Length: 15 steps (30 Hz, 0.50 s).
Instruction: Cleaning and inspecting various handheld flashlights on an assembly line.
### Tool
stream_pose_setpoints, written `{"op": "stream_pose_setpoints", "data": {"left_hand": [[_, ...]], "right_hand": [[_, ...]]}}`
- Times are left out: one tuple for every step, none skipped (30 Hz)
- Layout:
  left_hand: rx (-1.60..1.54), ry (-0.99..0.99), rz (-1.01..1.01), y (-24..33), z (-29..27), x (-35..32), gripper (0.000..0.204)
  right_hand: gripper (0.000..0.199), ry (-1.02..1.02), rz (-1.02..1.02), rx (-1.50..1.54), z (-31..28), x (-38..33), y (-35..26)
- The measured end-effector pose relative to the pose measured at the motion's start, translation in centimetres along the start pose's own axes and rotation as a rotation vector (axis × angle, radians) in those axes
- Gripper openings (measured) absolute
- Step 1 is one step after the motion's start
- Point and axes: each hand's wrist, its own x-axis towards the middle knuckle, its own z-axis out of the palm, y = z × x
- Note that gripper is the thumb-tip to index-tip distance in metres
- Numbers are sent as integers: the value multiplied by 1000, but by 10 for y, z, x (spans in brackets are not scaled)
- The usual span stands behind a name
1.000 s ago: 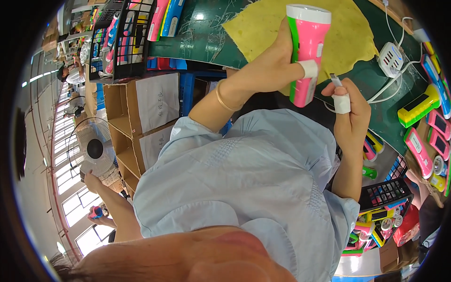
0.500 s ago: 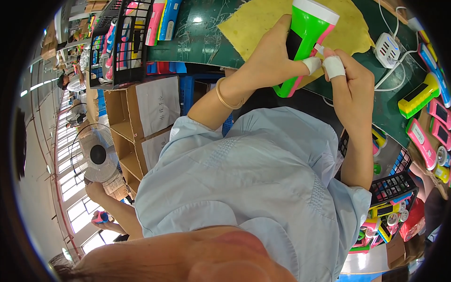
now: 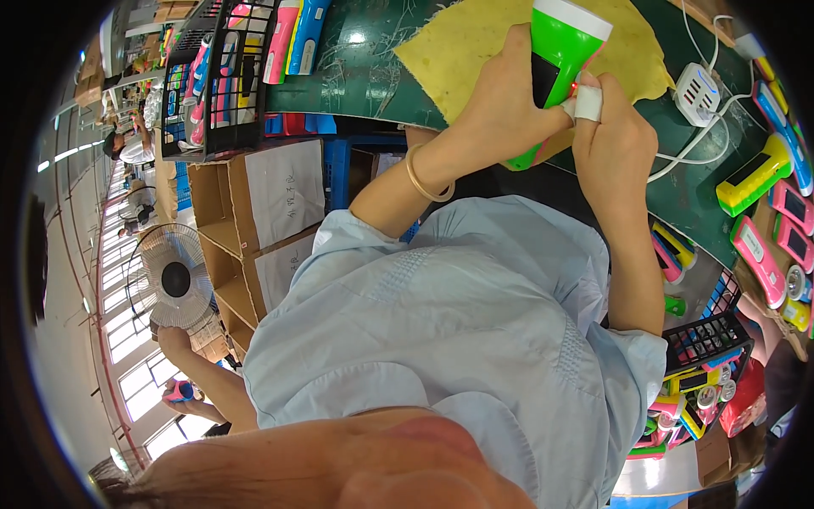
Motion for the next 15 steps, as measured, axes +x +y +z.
{"op": "stream_pose_setpoints", "data": {"left_hand": [[-2,-4,3,-1,1,0,60],[-38,-2,11,-4,0,-1,58],[-65,10,20,-8,-2,-1,56],[-220,10,-40,-19,-6,4,53],[-378,9,-103,-20,-14,7,49],[-562,-47,-202,-16,-24,6,42],[-555,-37,-204,-16,-27,4,42],[-884,-125,-141,-18,-29,5,42],[-1216,-230,-77,-18,-25,8,41],[-1311,-245,-93,-15,-18,9,41],[-1321,-258,-92,-12,-13,11,41],[-1304,-246,-95,-11,-11,13,41],[-1289,-235,-98,-10,-9,14,42],[-1244,-161,-136,-8,-8,9,45],[-1300,-124,-180,-10,-12,9,44]], "right_hand": [[10,4,2,-3,-2,-2,2],[12,0,-16,48,-5,-7,2],[15,-6,-46,108,-7,-8,-1],[27,132,-121,88,-14,-8,-10],[35,290,-221,83,-21,-4,-15],[36,299,-151,98,-29,0,-19],[36,306,-81,116,-34,2,-22],[30,66,75,18,-41,3,-16],[27,-92,228,411,-36,5,-8],[26,-248,377,806,-27,5,1],[31,-478,467,906,-23,-12,38],[33,-477,456,713,-14,-10,15],[33,-371,485,707,-8,-13,-2],[33,-211,239,258,-3,-18,-9],[34,-86,75,-12,0,-15,-15]]}}
